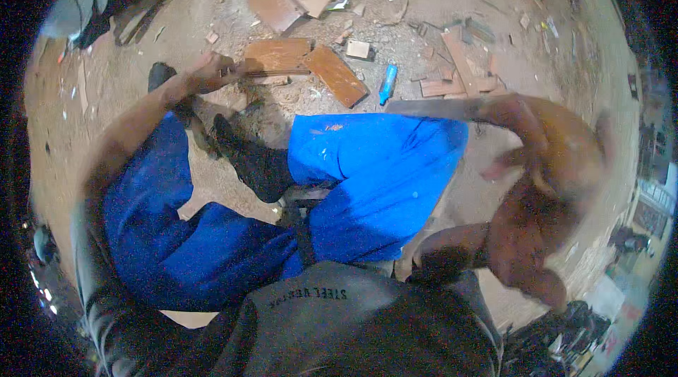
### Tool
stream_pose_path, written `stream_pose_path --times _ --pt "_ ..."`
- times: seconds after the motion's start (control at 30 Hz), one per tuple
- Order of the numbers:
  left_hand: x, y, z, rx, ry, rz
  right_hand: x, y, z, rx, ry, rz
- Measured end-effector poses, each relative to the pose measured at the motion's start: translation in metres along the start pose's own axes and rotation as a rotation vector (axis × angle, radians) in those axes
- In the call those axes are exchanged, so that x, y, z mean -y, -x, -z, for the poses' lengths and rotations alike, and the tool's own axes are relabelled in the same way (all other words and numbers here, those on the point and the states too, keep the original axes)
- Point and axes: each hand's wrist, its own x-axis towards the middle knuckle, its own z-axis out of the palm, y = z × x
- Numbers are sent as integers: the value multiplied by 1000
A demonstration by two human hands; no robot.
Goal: The person carves a small piece of wood using a knife while sitting on the floor, occasionally standing up and moving pieces of wood.
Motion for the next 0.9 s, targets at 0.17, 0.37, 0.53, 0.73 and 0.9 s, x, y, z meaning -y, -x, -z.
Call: stream_pose_path --times 0.17,0.37,0.53,0.73,0.9 --pt "25 -2 -7 -70 45 -173 49 -22 13 -273 264 188" --pt "14 5 -2 -88 34 -154 54 -50 18 -212 711 289" --pt "9 22 10 -58 11 -87 36 -64 -9 139 1042 227" --pt "3 31 10 17 37 -15 -7 -96 -23 323 894 118" --pt "-1 43 11 22 -46 -26 -43 -127 8 -31 23 -147"
